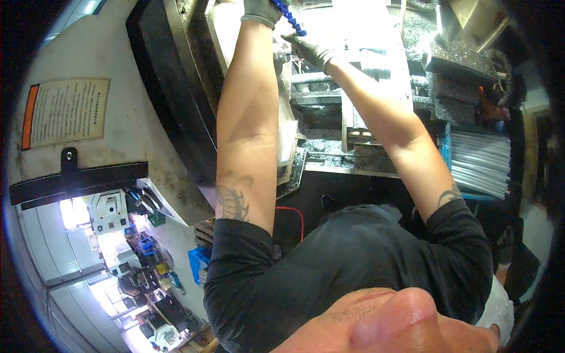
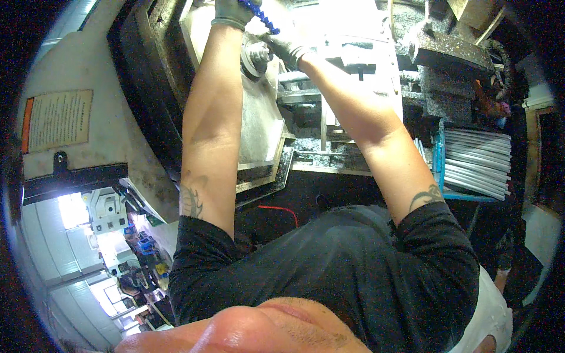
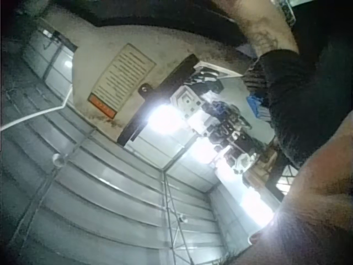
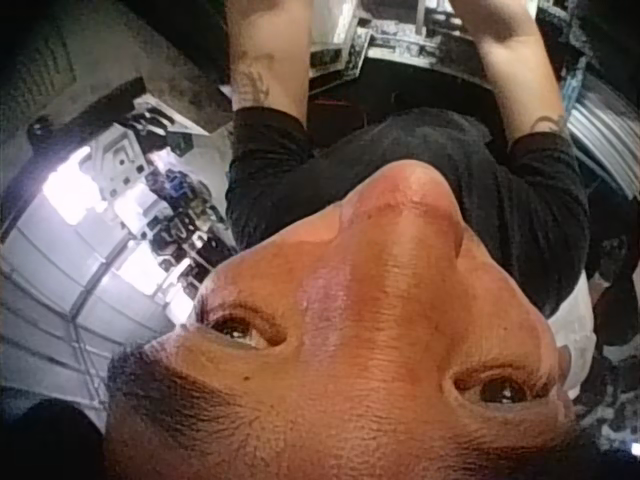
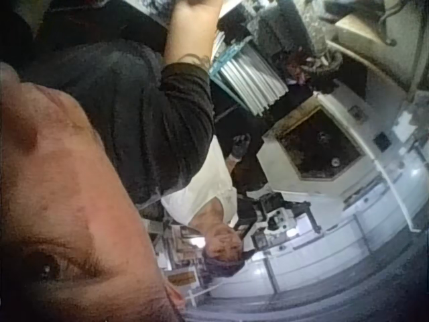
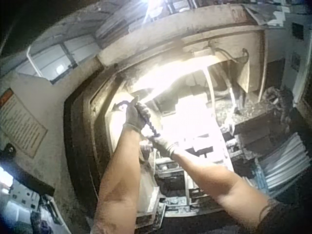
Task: The operator is setting up and monitoring a CNC lathe for metal parts fabrication, assisted by another person.
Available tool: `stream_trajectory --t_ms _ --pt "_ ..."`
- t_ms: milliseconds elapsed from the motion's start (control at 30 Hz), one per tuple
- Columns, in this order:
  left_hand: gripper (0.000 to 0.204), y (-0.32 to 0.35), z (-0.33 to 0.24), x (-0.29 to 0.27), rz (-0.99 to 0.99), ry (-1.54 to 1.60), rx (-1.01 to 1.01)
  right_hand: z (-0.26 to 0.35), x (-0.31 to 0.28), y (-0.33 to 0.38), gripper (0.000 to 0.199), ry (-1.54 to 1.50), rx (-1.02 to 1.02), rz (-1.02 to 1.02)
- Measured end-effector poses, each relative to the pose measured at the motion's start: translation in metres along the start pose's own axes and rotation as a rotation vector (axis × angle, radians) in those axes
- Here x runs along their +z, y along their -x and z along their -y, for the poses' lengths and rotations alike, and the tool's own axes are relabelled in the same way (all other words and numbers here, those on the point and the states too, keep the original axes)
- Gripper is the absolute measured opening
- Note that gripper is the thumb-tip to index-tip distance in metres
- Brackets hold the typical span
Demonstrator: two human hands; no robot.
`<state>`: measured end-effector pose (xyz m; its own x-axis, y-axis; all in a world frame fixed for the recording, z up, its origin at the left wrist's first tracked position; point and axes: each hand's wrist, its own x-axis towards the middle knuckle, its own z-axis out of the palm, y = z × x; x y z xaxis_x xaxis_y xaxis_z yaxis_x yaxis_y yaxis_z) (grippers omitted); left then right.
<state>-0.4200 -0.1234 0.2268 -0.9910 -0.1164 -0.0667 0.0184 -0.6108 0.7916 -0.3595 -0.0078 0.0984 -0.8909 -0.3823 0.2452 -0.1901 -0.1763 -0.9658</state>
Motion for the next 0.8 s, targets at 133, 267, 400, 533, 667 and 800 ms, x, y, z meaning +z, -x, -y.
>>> stream_trajectory --t_ms 133,267,400,533,667,800 --pt "0.046 0.004 0.003 0.009 -0.196 -0.207 0.058 0.020 0.005 -0.002 0.021 -0.244 0.256 0.061" --pt "0.046 0.007 0.028 0.048 -0.238 -0.274 0.055 -0.026 -0.021 -0.018 0.034 0.010 -0.137 -0.082" --pt "0.044 0.016 0.008 0.026 -0.302 -0.264 0.129 0.009 0.012 -0.002 0.030 -0.044 -0.162 -0.245" --pt "0.042 0.013 0.024 0.043 -0.326 -0.319 0.206 0.004 0.007 -0.006 0.030 -0.053 -0.208 -0.389" --pt "0.040 0.014 0.024 0.040 -0.403 -0.346 0.251 0.007 0.012 -0.002 0.032 -0.072 -0.137 -0.357" --pt "0.036 -0.002 -0.001 0.007 -0.216 -0.226 0.081 0.022 -0.002 -0.012 0.043 0.141 0.085 -0.055"
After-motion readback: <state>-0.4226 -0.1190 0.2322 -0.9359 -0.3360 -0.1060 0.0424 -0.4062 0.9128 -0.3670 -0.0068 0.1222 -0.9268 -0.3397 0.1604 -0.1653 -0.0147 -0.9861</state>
